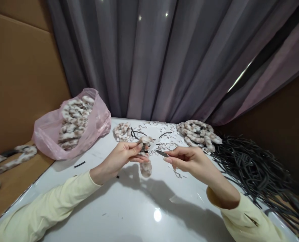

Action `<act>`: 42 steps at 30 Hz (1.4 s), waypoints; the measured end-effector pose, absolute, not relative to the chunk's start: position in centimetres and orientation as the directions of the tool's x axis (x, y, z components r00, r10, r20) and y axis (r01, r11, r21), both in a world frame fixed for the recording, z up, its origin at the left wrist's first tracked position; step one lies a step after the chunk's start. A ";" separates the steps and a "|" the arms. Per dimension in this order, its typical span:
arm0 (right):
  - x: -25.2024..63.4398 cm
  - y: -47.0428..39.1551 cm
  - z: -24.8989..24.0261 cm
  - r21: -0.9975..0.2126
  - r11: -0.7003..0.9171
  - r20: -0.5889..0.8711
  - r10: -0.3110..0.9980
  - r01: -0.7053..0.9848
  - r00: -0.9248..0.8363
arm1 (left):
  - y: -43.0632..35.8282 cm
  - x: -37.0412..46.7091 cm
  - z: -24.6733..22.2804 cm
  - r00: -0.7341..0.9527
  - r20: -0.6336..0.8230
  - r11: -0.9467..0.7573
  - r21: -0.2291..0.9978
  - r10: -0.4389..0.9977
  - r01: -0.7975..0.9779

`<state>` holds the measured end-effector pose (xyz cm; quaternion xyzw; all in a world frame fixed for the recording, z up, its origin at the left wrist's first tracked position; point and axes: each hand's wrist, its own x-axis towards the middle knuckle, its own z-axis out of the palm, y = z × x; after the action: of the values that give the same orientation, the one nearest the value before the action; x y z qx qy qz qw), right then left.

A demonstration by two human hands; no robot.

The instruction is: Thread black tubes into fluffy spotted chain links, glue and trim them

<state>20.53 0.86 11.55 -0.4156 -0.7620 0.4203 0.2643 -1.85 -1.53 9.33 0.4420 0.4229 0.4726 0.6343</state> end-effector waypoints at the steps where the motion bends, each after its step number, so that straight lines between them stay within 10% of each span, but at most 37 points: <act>1: 20.5 1.0 11.3 -0.862 0.301 0.051 0.851 0.407 -0.522 | -1.6 -1.9 9.4 0.202 -0.103 0.151 0.960 0.974 -0.234; 21: 19.7 0.8 10.6 -0.935 0.213 0.005 0.808 0.283 -0.589 | -1.7 -2.0 9.4 0.291 -0.127 0.219 0.926 0.948 -0.309; 42: 18.7 -0.9 10.5 -0.782 0.488 0.238 0.809 0.388 -0.537 | -2.2 -1.6 9.2 0.185 -0.052 0.094 0.969 0.981 -0.229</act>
<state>18.68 -0.89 10.53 -0.3712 -0.8063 0.3441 0.3062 -1.60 -2.21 9.15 0.4607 0.4085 0.4906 0.6166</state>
